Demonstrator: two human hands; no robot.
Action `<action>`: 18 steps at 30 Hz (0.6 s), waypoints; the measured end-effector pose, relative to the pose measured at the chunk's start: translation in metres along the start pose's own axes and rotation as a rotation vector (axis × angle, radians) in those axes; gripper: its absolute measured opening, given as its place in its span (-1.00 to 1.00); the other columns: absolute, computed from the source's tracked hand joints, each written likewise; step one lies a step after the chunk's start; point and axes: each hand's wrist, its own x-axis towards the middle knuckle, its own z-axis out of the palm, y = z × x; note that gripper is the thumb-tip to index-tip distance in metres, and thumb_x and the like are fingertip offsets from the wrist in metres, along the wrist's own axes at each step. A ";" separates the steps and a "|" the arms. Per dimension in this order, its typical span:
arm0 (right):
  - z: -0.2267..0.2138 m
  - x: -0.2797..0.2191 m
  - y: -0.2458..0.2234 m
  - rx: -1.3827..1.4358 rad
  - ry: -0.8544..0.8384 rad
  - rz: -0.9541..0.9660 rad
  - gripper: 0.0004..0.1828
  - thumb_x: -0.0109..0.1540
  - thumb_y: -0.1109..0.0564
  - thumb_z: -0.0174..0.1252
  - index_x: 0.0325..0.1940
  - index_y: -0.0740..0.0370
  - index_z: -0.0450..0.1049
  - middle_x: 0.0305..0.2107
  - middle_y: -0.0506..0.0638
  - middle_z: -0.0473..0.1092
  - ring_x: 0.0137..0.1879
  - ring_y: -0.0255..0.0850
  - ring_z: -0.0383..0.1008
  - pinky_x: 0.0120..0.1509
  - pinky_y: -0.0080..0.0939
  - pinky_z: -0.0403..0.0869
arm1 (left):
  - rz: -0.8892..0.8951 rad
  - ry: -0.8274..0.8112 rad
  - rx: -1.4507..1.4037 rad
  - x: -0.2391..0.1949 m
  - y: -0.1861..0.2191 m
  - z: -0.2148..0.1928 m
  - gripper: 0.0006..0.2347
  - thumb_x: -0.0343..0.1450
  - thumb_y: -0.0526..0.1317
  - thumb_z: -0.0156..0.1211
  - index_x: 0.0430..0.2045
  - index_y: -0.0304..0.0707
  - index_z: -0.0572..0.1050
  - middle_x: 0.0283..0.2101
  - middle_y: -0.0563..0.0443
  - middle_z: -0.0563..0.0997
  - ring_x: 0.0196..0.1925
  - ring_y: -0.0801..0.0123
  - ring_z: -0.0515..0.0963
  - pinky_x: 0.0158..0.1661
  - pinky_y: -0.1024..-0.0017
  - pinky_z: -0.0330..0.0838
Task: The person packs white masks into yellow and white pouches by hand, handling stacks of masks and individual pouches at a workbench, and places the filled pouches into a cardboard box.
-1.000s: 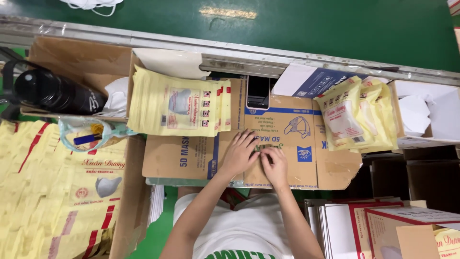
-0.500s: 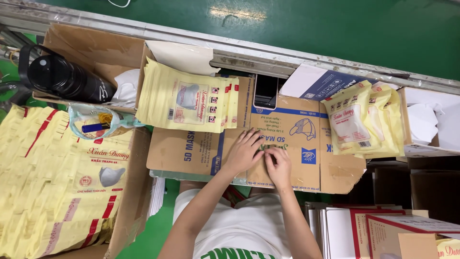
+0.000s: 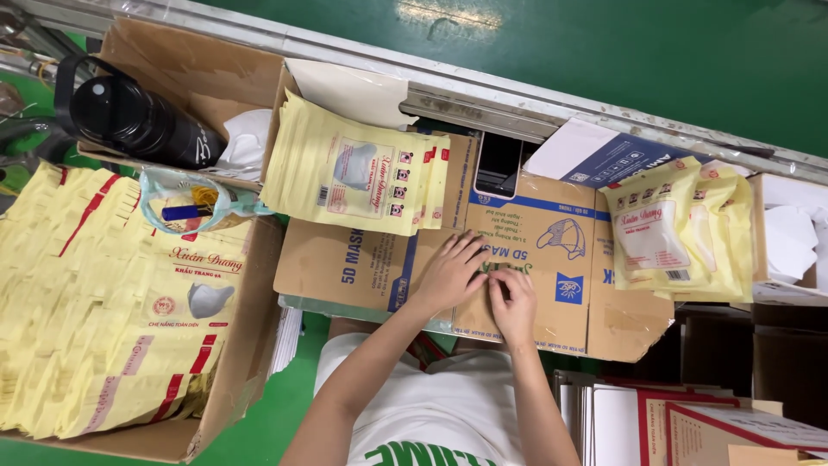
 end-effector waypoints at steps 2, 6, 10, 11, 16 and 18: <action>0.000 0.001 0.001 -0.004 0.000 0.005 -0.92 0.20 0.25 0.27 -0.22 0.25 0.57 -0.18 0.08 0.52 0.00 0.03 0.50 0.11 -0.07 0.46 | 0.001 0.001 -0.010 0.000 -0.001 0.002 -0.63 0.40 -0.15 0.22 0.07 -0.30 0.48 0.28 -0.15 0.42 0.45 -0.05 0.27 0.42 -0.01 0.08; 0.001 0.001 0.001 -0.010 -0.007 0.008 -0.92 0.20 0.25 0.27 -0.22 0.25 0.57 -0.19 0.07 0.52 0.00 0.03 0.50 0.11 -0.07 0.46 | -0.005 -0.002 -0.022 0.001 -0.002 0.002 -0.63 0.40 -0.15 0.22 0.07 -0.31 0.48 0.29 -0.16 0.42 0.46 -0.05 0.26 0.43 0.00 0.07; 0.001 0.002 -0.001 -0.002 -0.007 0.013 -0.92 0.21 0.25 0.27 -0.22 0.25 0.57 -0.19 0.07 0.52 -0.01 0.02 0.50 0.10 -0.08 0.46 | -0.014 -0.015 -0.018 0.000 -0.003 0.003 -0.63 0.41 -0.14 0.22 0.07 -0.32 0.50 0.30 -0.14 0.42 0.47 -0.03 0.25 0.44 -0.01 0.05; 0.001 0.001 0.000 -0.001 -0.009 0.012 -0.92 0.21 0.25 0.27 -0.22 0.25 0.57 -0.19 0.07 0.52 -0.01 0.02 0.50 0.10 -0.08 0.46 | -0.016 -0.014 -0.017 0.000 -0.004 0.001 -0.63 0.41 -0.14 0.22 0.07 -0.32 0.50 0.30 -0.14 0.42 0.47 -0.03 0.25 0.44 -0.01 0.05; -0.002 0.002 -0.001 0.008 -0.036 0.025 -0.90 0.19 0.26 0.27 -0.21 0.25 0.58 -0.18 0.07 0.52 -0.01 0.01 0.49 0.10 -0.10 0.45 | 0.045 0.092 -0.189 0.030 -0.028 -0.034 -0.72 0.43 -0.21 0.24 0.00 -0.29 0.53 0.14 -0.14 0.56 0.29 0.02 0.48 0.30 0.10 0.33; -0.003 0.002 -0.001 0.004 -0.043 0.032 -0.90 0.19 0.26 0.27 -0.21 0.26 0.57 -0.18 0.08 0.52 0.00 0.02 0.49 0.10 -0.10 0.45 | 0.025 0.191 -0.158 0.079 -0.050 -0.096 -0.70 0.39 -0.25 0.27 0.00 -0.28 0.53 0.14 -0.18 0.55 0.26 -0.01 0.50 0.25 0.14 0.37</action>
